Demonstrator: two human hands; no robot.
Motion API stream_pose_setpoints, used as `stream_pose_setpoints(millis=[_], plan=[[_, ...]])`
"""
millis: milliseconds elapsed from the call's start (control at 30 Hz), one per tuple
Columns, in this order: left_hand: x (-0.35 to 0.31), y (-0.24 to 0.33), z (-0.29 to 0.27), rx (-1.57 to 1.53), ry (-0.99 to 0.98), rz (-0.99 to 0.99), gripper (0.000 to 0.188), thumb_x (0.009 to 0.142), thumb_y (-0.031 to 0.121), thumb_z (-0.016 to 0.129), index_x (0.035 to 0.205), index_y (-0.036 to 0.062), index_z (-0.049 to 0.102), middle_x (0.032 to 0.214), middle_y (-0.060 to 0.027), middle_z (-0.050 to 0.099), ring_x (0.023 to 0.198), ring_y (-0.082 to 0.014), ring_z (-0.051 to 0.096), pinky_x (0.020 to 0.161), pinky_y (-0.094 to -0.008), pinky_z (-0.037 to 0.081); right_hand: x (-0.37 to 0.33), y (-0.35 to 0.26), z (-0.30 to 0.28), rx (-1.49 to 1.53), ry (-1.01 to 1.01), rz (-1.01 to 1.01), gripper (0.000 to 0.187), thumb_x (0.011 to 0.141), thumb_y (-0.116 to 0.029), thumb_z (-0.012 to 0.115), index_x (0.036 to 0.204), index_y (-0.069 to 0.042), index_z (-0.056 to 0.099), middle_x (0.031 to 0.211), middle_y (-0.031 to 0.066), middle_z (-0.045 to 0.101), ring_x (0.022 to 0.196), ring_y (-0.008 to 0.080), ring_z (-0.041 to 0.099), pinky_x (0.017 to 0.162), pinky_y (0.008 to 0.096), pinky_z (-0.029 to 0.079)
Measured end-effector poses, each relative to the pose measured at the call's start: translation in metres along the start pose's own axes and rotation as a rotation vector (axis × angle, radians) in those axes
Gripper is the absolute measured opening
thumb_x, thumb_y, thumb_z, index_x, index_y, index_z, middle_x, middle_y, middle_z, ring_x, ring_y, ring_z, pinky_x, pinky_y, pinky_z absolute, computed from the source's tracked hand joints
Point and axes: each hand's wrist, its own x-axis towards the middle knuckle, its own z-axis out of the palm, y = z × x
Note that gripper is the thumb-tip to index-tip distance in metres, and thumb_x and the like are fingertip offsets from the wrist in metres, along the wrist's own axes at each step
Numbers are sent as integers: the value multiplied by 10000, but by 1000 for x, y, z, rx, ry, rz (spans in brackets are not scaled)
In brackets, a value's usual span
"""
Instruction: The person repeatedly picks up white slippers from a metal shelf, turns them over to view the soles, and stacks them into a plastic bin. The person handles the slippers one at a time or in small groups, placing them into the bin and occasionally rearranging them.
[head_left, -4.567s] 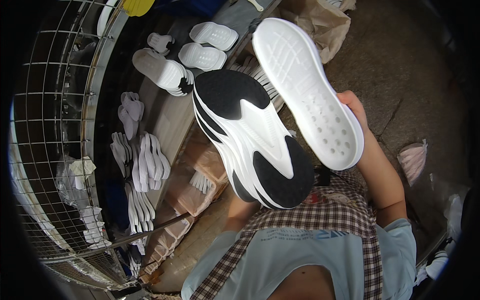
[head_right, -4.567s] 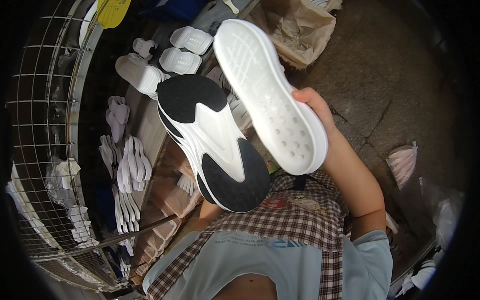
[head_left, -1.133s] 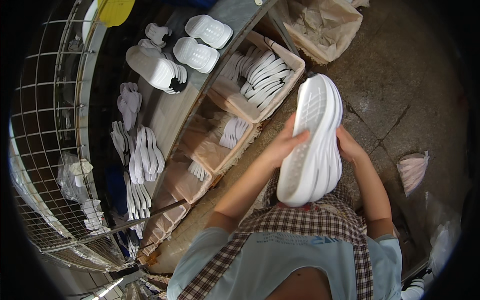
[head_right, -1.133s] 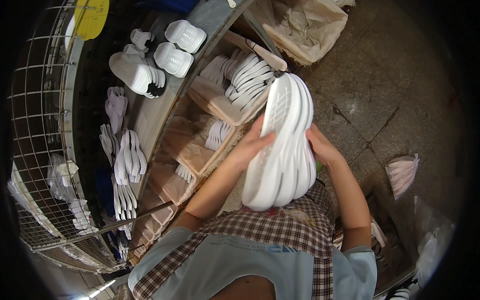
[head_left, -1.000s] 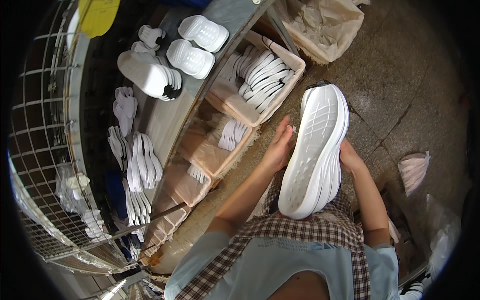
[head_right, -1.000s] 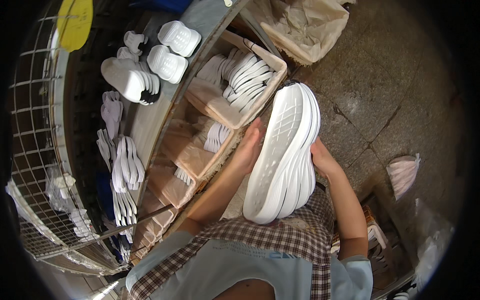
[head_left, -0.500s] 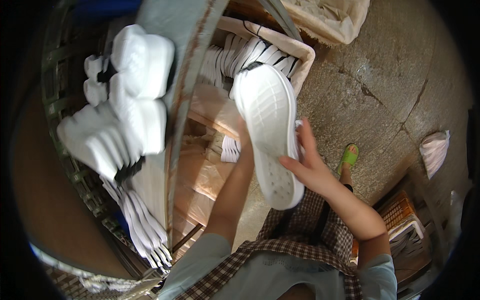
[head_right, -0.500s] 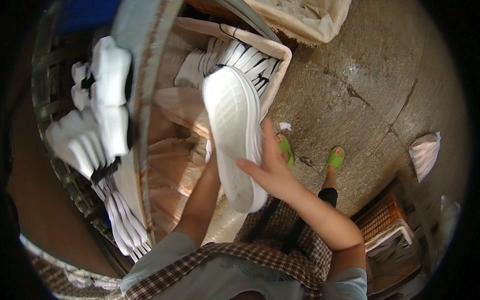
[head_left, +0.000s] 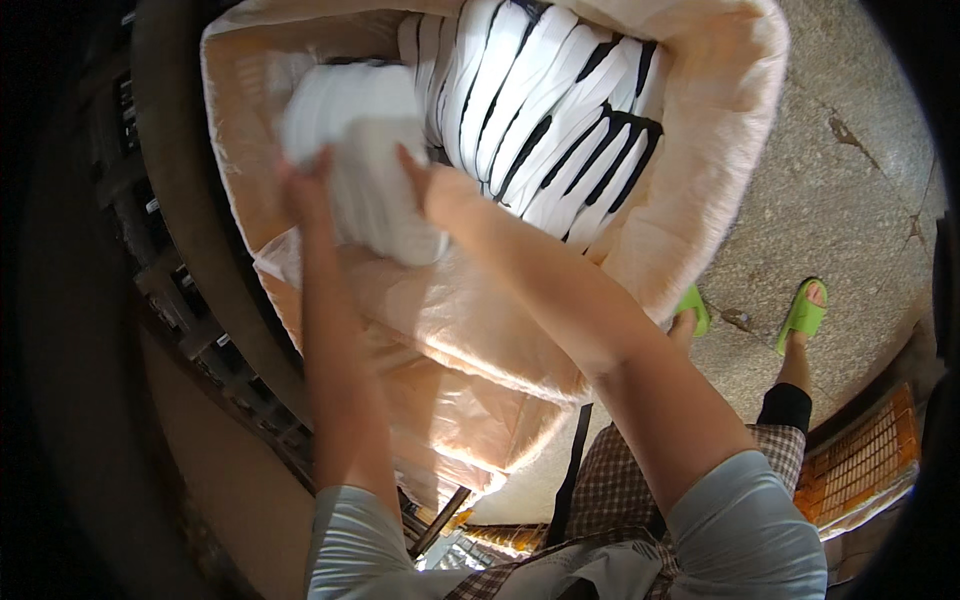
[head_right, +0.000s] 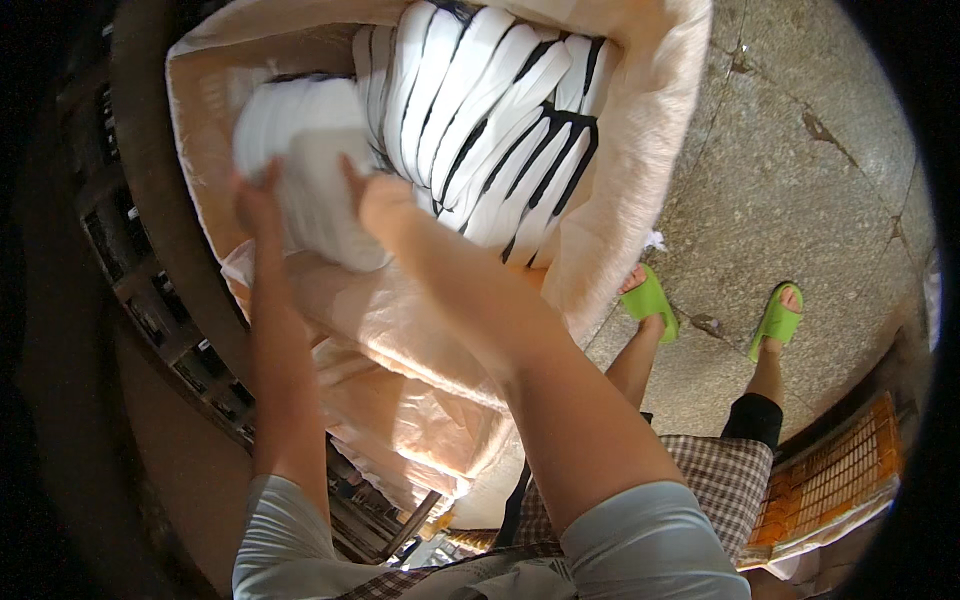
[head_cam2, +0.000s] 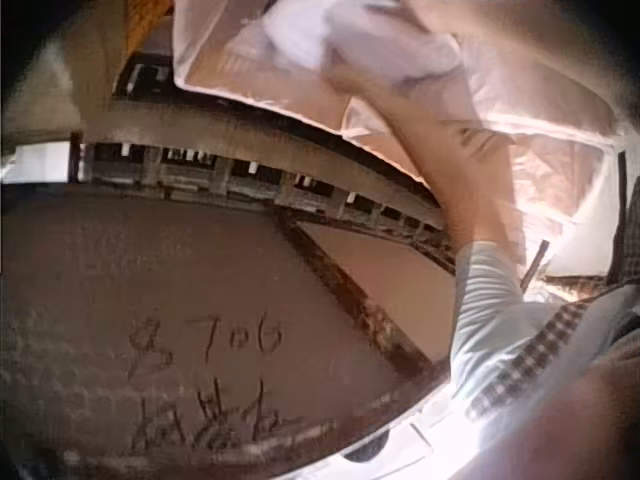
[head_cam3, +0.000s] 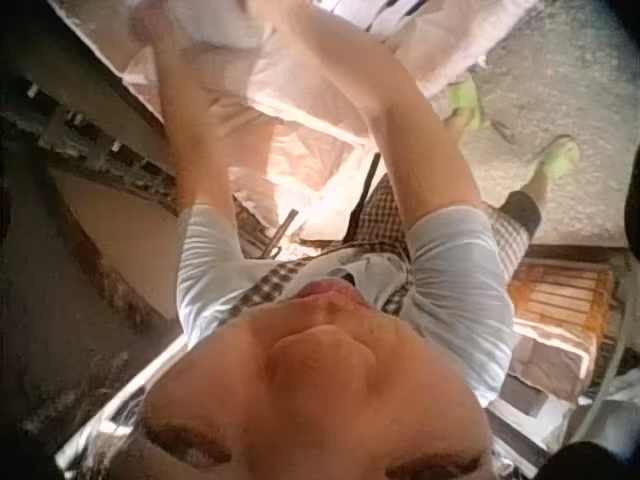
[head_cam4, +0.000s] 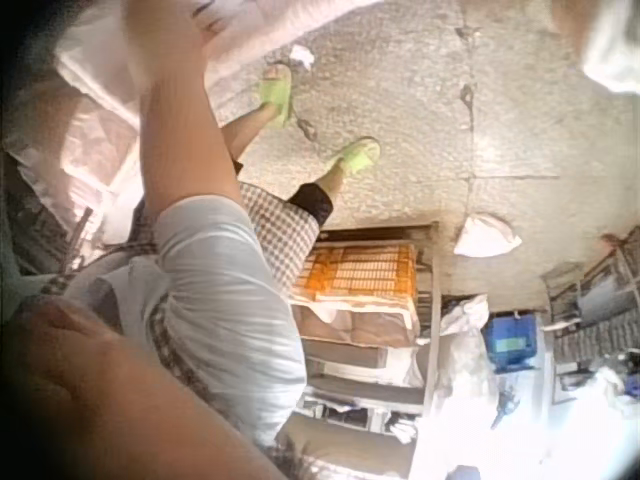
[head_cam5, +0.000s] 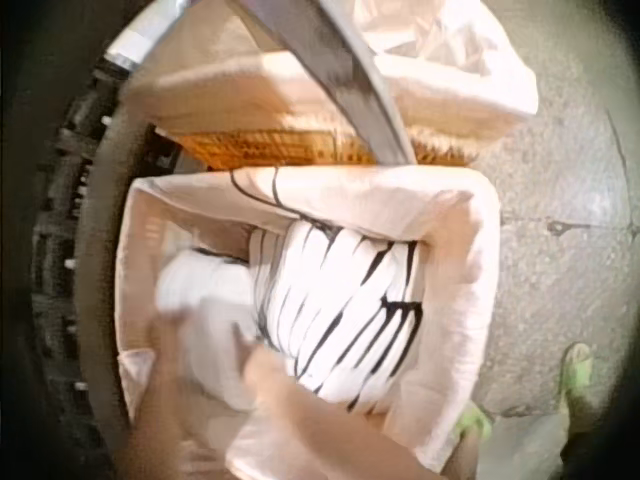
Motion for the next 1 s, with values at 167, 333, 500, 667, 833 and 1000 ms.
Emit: stream_pose_setpoints(millis=[167,333,500,667,833,1000], plan=[[-11,-53,82,-9,-373,-63,961,730,460,723,1382,-32,217,1314,-280,430,1210,-402,440,1016,-411,354,1,53,25,-414,-269,-109,160,763,-68,582,843,-92,718,917,112,685,877,260,658,702,353,526],[-15,-64,85,37,-469,27,1179,662,456,789,1398,-93,50,1387,-302,317,1272,-375,373,1057,-381,311,-19,13,16,-407,-242,20,180,721,-123,653,884,-112,729,921,98,692,862,265,660,667,358,514],[-7,-58,100,288,-598,-107,1419,579,577,793,1366,-122,-158,1428,-337,204,1327,-349,304,1089,-360,264,-100,-50,9,-352,-129,-366,122,712,-117,631,822,-112,684,869,53,655,782,245,624,657,401,482],[-1,-54,70,338,-646,-149,1348,596,638,746,1401,-118,-28,1466,-291,184,1331,-338,315,1061,-382,306,-221,-13,-45,-32,-75,-560,165,755,-148,620,903,-76,612,875,50,608,773,238,616,654,396,492],[-128,51,50,-266,-64,-239,828,836,340,649,1418,-32,192,1453,-227,265,1331,-317,304,1072,-380,292,-355,32,-122,16,-313,-300,183,779,-158,598,939,-72,619,852,93,607,797,283,609,672,416,497],[-285,229,-83,-909,-551,-321,796,773,91,697,1391,32,198,1187,-142,472,1072,-241,501,916,-352,425,-464,14,-181,-168,-315,-115,167,808,-170,590,931,-61,618,838,118,616,799,308,606,686,408,500]])
